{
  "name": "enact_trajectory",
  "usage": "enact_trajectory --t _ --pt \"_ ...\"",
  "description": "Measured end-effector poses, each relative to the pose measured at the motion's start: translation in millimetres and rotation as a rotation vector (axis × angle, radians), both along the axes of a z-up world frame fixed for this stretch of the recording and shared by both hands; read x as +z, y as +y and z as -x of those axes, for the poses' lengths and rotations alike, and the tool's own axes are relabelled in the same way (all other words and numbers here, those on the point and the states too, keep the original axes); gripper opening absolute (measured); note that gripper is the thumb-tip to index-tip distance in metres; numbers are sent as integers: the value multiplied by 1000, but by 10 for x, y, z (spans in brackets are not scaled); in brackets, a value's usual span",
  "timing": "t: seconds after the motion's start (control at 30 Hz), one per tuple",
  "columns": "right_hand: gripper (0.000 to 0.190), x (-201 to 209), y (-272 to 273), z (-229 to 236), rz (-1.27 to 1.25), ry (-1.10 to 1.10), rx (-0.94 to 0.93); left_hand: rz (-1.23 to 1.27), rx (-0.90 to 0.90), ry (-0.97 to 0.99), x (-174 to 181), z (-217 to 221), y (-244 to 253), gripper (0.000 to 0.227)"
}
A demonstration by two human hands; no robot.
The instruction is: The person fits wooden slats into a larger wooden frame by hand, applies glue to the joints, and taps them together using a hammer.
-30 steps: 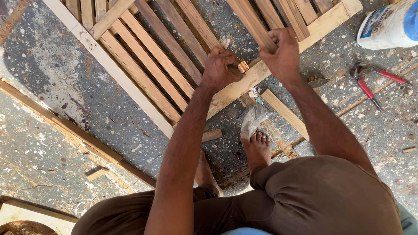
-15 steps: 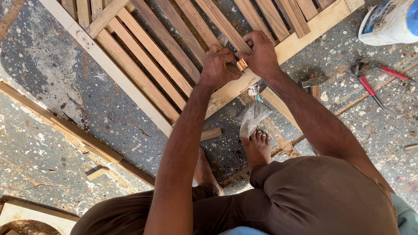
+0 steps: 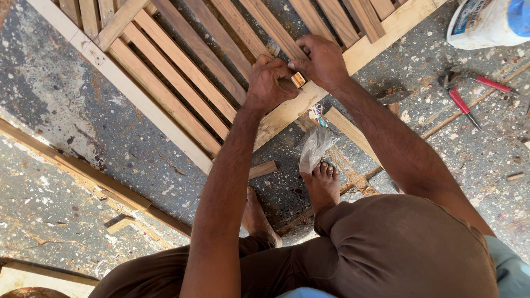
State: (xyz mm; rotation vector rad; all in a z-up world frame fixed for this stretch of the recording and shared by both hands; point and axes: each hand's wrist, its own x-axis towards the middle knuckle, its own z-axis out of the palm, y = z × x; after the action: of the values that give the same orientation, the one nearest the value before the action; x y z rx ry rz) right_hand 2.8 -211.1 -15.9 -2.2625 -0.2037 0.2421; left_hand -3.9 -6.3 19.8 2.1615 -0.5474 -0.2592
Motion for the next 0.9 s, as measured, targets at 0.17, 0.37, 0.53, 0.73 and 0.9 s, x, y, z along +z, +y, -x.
enact_trajectory --t 0.17,0.37,0.53,0.73,0.9 --pt "39 32 -62 13 84 171 -9 12 -5 27 20 6 -11 41" --pt "32 47 -85 20 30 210 -44 -4 -6 29 51 -2 -1 41" --pt "27 -14 -79 21 10 247 -111 -28 1 34 70 -19 -8 42" --pt "26 36 -71 23 -18 277 -160 0 -1 4 60 -18 -4 41" --pt "27 28 -73 14 -23 232 -124 9 -10 -4 24 -12 5 41"
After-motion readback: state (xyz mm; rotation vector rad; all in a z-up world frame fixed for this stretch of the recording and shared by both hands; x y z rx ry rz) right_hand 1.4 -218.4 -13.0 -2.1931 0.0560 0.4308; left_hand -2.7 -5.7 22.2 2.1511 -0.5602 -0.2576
